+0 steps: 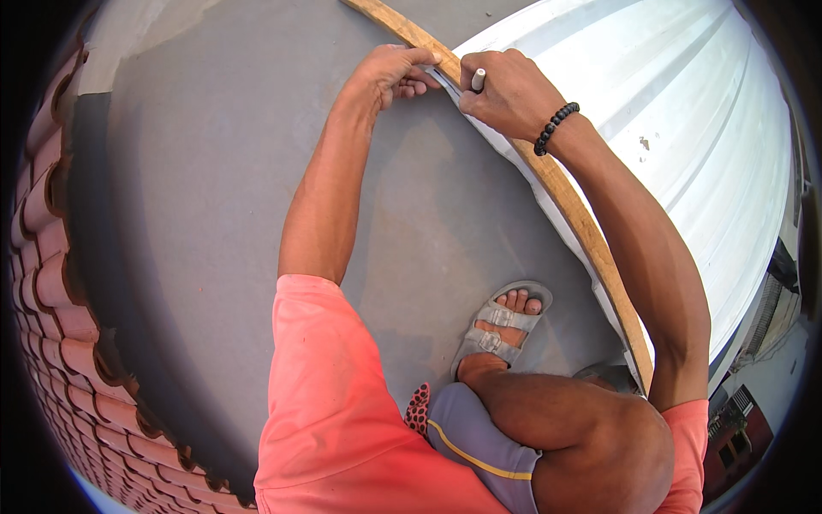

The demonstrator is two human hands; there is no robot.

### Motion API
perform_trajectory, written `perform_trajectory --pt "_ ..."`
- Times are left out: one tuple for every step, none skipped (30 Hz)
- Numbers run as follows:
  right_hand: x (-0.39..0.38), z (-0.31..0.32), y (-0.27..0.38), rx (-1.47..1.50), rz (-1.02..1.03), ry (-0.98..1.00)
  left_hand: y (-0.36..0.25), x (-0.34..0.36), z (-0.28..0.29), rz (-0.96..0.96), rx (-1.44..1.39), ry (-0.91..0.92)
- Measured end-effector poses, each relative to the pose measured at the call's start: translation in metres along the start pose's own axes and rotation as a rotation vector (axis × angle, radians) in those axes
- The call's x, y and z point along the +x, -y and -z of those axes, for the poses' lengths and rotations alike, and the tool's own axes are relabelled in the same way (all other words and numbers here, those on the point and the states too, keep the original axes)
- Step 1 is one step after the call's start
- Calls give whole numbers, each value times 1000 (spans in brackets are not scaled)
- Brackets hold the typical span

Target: The person positions a white corrugated metal sheet on a rooftop, marks a cutting line using a wooden straightedge and a marker, and then cuts the sheet along the line with an angle grinder.

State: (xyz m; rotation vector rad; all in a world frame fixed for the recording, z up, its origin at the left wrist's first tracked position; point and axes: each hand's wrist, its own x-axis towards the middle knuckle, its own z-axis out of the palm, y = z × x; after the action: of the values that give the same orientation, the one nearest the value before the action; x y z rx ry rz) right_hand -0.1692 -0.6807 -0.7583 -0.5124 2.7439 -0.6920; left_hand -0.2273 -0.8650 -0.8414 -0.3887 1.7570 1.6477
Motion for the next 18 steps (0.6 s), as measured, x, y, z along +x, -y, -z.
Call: perform_trajectory --pt "3 -2 0 -11 6 -12 0 0 0 -4 -2 1" --pt "5 -5 -1 -22 13 -24 0 0 0 -8 -4 -1" --pt "6 -8 -1 -33 21 -36 0 0 1 -8 -2 0" --pt "6 -9 -1 -30 23 -41 1 0 1 -8 1 1" --pt "6 -9 -1 -28 23 -46 0 -1 1 -8 3 4" --pt "6 -9 -1 -26 23 -52 0 -1 0 -17 -4 -10" --pt "4 -8 -1 54 64 -128 0 -2 -2 -27 -11 -24" --pt "-1 -6 -1 134 105 -203 0 -3 -3 -36 -18 -39" --pt "-5 -4 -2 213 145 -279 0 -3 -3 -35 -20 -39" --pt "-8 -3 -4 211 154 -291 0 -4 -3 -34 -20 -39" --pt "-11 -2 -8 209 161 -304 0 -3 -3 -32 -21 -38" --pt "-15 -2 -11 207 168 -316 1 -3 -4 -30 -17 -49" --pt "-19 -1 -15 184 152 -270 1 -2 -5 -29 -12 -59" --pt "-24 -1 -17 161 137 -224 2 -3 -5 -28 -8 -72" --pt "-28 -1 -18 139 122 -177 2 -3 -4 -26 -11 -72" --pt "-31 2 -17 151 69 -93 3 -3 -3 -24 -15 -72" --pt "-34 -1 -21 157 103 -125 2 -2 -3 -22 -18 -66" --pt "-37 -7 -26 163 138 -156 2 -1 -4 -29 -19 -59"
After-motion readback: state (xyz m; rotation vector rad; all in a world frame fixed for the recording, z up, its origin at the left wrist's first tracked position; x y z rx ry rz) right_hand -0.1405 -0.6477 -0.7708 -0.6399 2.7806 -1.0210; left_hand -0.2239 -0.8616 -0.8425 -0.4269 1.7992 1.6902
